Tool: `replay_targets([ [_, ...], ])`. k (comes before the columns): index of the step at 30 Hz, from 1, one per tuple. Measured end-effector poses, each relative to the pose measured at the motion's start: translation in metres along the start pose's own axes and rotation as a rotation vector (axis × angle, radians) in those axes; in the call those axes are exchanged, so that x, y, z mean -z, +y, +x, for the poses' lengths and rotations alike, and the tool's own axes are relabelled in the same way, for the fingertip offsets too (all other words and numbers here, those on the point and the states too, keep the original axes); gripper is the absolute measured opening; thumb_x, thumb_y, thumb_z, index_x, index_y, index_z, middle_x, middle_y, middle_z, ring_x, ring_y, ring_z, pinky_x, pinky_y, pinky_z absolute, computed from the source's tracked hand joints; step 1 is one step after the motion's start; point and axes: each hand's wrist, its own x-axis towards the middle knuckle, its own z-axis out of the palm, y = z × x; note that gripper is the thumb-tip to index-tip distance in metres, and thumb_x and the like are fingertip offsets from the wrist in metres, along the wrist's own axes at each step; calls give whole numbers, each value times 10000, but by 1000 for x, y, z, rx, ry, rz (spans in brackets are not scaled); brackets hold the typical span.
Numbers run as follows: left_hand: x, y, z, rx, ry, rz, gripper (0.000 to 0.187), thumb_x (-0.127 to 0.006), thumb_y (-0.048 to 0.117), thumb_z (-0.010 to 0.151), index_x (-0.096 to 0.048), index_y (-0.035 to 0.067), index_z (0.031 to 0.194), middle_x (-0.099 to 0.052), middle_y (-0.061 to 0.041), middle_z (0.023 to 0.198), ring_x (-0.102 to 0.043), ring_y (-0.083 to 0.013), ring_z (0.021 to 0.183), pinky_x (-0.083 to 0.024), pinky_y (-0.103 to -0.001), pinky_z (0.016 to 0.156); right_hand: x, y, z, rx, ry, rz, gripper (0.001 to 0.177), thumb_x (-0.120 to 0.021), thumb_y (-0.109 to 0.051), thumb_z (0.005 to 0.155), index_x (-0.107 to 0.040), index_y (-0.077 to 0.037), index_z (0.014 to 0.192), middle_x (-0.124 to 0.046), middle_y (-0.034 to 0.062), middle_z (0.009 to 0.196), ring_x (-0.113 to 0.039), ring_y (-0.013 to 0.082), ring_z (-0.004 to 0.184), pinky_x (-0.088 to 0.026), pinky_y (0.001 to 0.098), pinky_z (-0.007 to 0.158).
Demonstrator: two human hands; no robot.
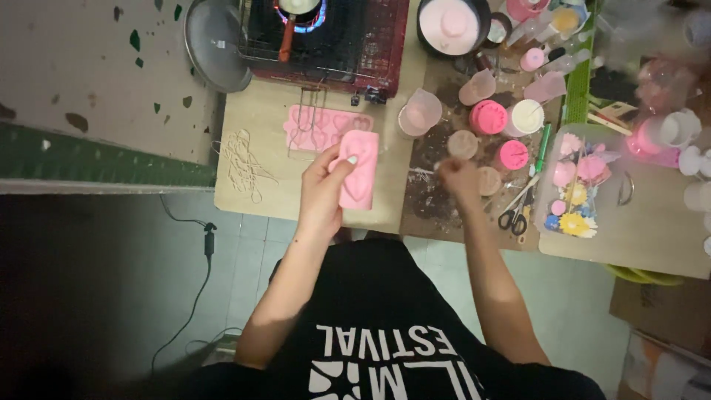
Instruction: Removing molded wax from silicone molds and preparing materials for candle production.
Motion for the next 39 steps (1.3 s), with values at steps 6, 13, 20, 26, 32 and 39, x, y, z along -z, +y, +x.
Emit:
replay_targets([
  [6,18,-14,0,185,-23,-206,374,-623,37,987,-605,-62,1347,-688,-101,1196,-664,-162,1077,-539,-316,944,-71,78,0,166,190,-245,146,-683,-92,820,-716,-9,935,-720,187,839,-705,365,788,-547,449,718],
  [13,-2,9,-12,278,-45,-215,436,-606,-1,924,-568,-33,1358,-694,-90,1189,-682,-168,1052,-557,-322,930,-89,63,6,130,210,-390,143,-737,-105,792,-703,18,859,-702,234,830,-680,415,829,-535,505,762],
  [20,3,7,-22,180,-240,-191,573,-610,-119,871,-541,-74,1438,-673,-68,1182,-647,-123,981,-532,-285,897,-103,86,17,123,208,-520,150,-657,-87,897,-678,61,884,-656,301,880,-646,486,865,-515,557,799],
  [26,-9,19,-26,194,-165,-215,383,-631,-27,951,-613,-59,1332,-694,-87,1155,-681,-140,1020,-559,-300,924,-97,54,-3,98,200,-457,180,-612,-97,916,-650,68,975,-628,312,1026,-627,499,914,-515,563,805],
  [32,-21,23,-33,165,-122,-226,279,-646,39,989,-664,-49,1254,-723,-89,1127,-702,-146,993,-571,-304,885,-92,37,-14,56,235,-453,180,-602,-111,915,-641,36,1010,-620,268,1088,-624,475,979,-513,549,831],
  [39,-11,8,-35,120,-34,-107,258,-702,60,995,-706,-49,1228,-720,-43,1025,-649,-94,881,-503,-248,737,-87,27,-22,135,255,-443,160,-581,-116,944,-651,14,1004,-625,282,1065,-616,496,967,-495,568,797],
])
